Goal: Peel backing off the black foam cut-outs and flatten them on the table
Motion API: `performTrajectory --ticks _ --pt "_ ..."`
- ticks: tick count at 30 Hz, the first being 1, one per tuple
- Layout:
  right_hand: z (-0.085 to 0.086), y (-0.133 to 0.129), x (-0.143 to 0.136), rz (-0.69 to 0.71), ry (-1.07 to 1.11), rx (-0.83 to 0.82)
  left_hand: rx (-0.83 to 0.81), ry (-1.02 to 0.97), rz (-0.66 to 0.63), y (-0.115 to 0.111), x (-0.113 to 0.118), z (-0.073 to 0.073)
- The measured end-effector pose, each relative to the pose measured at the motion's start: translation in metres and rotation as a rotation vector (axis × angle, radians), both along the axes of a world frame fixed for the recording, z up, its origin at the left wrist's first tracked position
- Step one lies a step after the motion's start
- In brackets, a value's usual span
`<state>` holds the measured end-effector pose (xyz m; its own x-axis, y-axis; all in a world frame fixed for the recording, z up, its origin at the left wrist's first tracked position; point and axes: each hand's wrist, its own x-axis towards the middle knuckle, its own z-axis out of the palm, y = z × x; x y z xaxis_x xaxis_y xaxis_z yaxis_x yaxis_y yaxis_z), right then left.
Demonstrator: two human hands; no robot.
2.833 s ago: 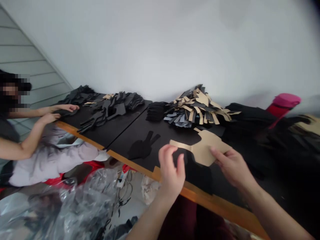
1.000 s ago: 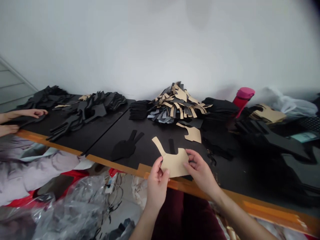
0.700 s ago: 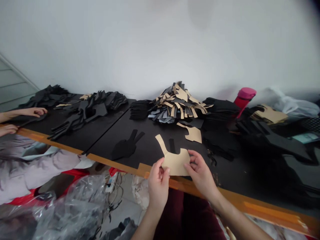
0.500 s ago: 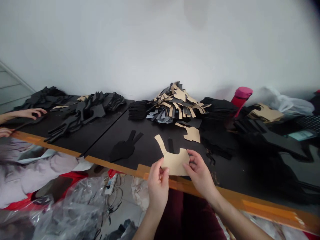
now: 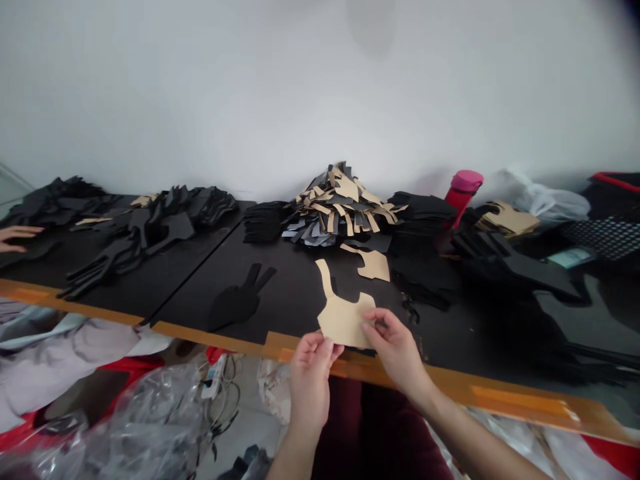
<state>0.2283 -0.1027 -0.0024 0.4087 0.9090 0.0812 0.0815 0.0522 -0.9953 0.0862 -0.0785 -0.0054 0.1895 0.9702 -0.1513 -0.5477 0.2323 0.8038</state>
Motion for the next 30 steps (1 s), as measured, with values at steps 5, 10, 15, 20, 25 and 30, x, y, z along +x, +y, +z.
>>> performTrajectory --ticks 5,10,15,20,25,30 --pt "0.013 -0.009 -0.005 -0.158 -0.837 0.321 -0.015 -0.007 0.022 -0.001 0.001 0.006" --pt "0.023 -0.010 -0.020 0.129 -0.810 0.422 0.065 0.039 -0.042 -0.007 0.001 0.008" --pt "0.022 -0.010 -0.019 0.102 -0.782 0.400 0.157 0.135 -0.097 -0.010 0.000 0.003" --pt "0.023 -0.013 -0.020 0.088 -0.813 0.397 0.183 0.258 -0.058 -0.011 0.005 0.006" --pt "0.020 -0.013 -0.022 0.089 -0.928 0.432 0.201 0.299 -0.053 -0.011 0.006 0.008" --pt "0.020 -0.010 -0.018 0.113 -0.903 0.507 0.208 0.296 -0.063 -0.008 0.002 0.000"
